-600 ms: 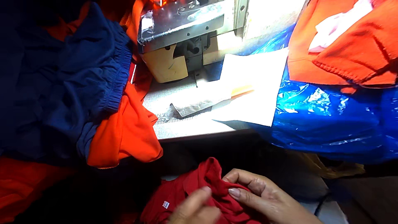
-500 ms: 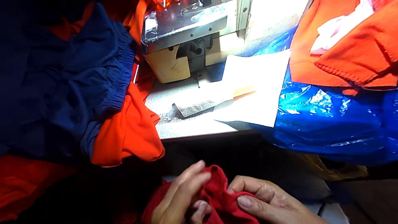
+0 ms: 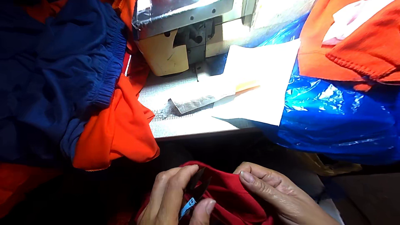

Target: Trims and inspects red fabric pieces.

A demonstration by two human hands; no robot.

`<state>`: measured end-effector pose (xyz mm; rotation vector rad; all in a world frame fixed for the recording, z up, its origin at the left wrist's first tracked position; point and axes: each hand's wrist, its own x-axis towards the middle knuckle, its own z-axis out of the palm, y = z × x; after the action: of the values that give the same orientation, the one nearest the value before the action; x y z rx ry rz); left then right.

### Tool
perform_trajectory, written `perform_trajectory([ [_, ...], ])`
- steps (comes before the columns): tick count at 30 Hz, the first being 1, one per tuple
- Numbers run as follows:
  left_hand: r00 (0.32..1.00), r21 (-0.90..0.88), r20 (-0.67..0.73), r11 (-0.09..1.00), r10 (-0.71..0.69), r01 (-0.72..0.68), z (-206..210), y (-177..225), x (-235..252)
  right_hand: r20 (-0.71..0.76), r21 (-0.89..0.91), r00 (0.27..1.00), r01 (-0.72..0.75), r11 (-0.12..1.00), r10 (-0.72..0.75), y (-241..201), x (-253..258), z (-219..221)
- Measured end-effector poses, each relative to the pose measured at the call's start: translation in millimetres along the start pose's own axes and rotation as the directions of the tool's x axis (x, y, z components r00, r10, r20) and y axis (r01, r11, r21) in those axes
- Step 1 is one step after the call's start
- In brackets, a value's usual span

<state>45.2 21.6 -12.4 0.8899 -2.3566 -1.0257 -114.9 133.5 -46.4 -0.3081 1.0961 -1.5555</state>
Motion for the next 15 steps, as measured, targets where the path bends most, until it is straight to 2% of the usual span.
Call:
perform_trajectory([
  [7,0.983,0.069,0.178,0.997,0.032,-0.045,3,28,-7,-0.038,0.025,0.999,0.034,0.999,-0.033,1,-1,-1],
  [15,0.983,0.12,0.177,0.991,0.041,-0.063,6,29,-7,-0.043,0.004,0.997,0.065,0.998,-0.065,2,-2,-2],
])
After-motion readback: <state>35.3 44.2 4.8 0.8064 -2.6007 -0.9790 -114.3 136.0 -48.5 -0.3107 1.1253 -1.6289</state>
